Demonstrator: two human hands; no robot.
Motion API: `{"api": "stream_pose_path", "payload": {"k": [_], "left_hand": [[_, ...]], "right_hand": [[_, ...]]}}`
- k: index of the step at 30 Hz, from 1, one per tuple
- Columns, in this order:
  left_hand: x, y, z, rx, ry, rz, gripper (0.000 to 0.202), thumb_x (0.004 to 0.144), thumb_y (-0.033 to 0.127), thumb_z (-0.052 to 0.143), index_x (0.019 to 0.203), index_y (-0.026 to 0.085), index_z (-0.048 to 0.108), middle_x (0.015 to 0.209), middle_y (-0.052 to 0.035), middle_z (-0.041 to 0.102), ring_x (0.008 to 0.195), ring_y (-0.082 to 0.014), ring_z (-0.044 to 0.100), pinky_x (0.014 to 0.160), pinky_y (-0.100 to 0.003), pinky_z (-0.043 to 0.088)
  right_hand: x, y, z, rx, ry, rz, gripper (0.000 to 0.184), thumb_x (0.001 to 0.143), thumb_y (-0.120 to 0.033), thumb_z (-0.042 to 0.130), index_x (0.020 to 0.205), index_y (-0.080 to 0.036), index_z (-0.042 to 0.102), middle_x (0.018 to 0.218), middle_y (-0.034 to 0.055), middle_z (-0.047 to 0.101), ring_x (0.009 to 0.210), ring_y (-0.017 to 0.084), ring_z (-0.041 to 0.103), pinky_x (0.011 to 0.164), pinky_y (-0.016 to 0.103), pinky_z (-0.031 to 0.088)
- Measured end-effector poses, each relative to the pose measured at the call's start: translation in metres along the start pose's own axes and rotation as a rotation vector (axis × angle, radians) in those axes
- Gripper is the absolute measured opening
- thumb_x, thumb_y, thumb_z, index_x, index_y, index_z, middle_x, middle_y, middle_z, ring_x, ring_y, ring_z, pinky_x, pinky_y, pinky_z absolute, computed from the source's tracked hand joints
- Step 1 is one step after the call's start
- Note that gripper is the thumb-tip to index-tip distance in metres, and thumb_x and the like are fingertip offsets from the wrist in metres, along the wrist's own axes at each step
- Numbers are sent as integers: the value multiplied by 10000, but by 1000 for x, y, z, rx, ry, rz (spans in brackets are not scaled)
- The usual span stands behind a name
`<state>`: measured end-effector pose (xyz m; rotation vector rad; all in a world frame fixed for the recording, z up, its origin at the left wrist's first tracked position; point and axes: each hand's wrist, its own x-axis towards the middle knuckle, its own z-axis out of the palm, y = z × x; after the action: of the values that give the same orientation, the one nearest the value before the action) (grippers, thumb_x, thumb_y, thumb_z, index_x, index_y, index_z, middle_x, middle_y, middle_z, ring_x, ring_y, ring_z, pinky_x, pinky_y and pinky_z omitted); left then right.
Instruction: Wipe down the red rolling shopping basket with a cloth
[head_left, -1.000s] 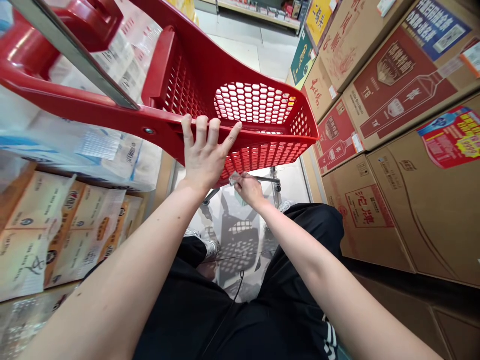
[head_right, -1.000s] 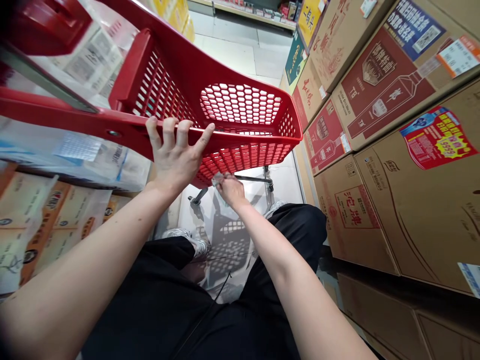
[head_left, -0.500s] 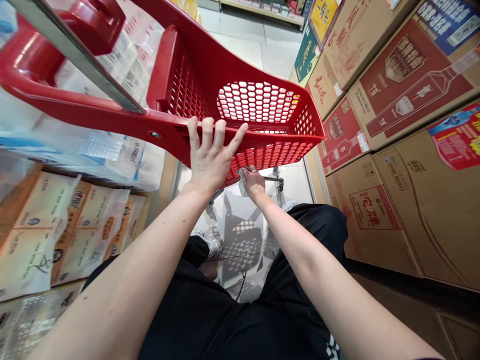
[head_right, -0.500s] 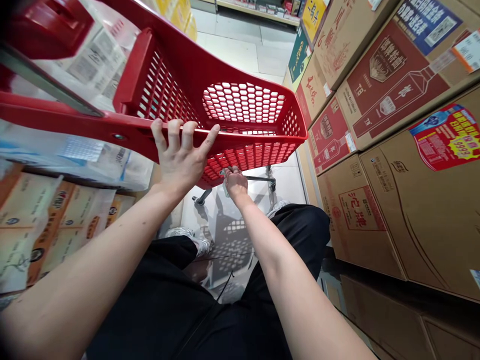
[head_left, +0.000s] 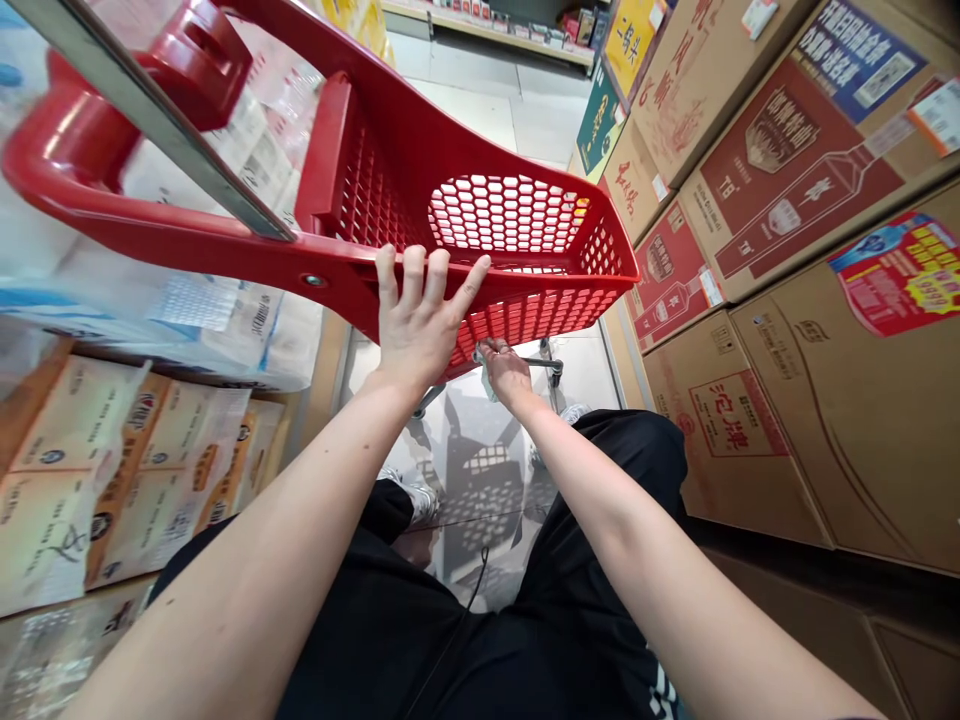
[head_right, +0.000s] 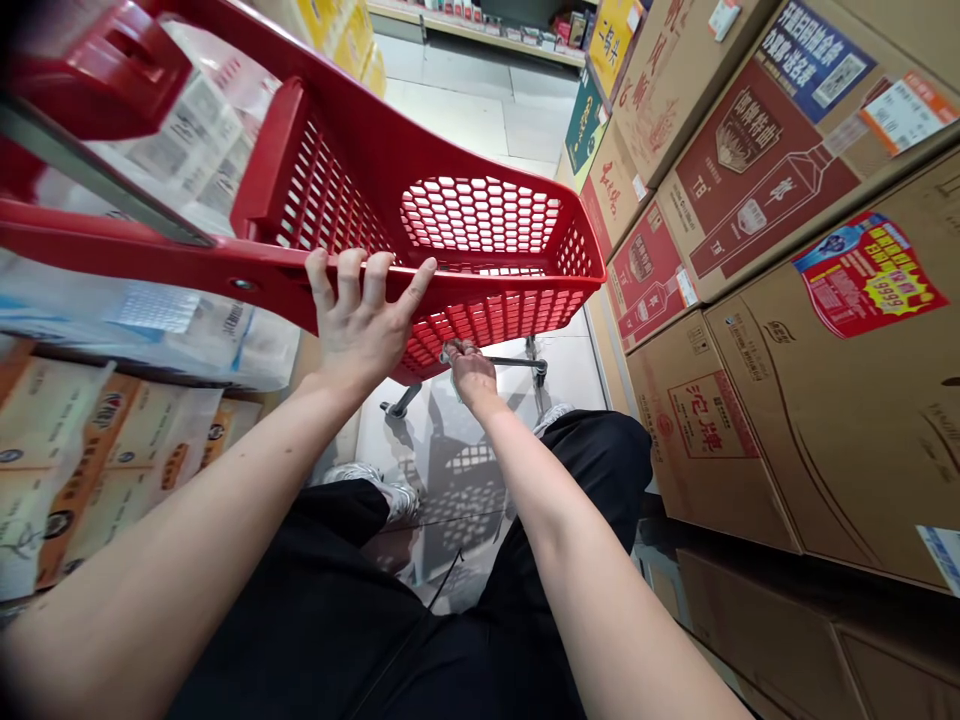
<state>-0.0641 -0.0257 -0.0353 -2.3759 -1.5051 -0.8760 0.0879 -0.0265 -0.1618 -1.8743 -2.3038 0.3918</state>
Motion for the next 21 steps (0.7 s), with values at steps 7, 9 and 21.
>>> {"api": "stream_pose_path", "payload": {"k": [7, 9, 21], "left_hand": [[-1, -2, -5, 29, -14, 44, 524, 959, 272, 296, 1482, 301, 308, 1508, -28, 375, 1469, -223, 107, 1167, -650, 49], [-1, -1, -10, 37, -38, 68, 566, 929, 252, 315, 1492, 295, 279, 1540, -32, 333, 1465, -244, 122, 1160, -675, 69], [-10, -11, -42, -33, -85, 165, 551, 971, 224, 275, 1520, 261, 239, 1610, -34, 203, 1488, -217, 149, 1209, -578, 112]], "right_hand": [[-26, 7, -3, 56, -78, -34, 350, 971, -261, 418, 1252, -265, 627, 1208, 51, 640, 1101, 177, 601, 903, 245, 473], [-29, 3, -6, 84, -28, -12, 364, 974, -262, 415, 1289, -257, 598, 1232, 47, 628, 1128, 172, 590, 919, 237, 468], [-1, -17, -12, -116, 47, -113, 440, 995, -203, 338, 1403, -300, 470, 1412, 88, 514, 1241, 221, 514, 997, 334, 456]]}}
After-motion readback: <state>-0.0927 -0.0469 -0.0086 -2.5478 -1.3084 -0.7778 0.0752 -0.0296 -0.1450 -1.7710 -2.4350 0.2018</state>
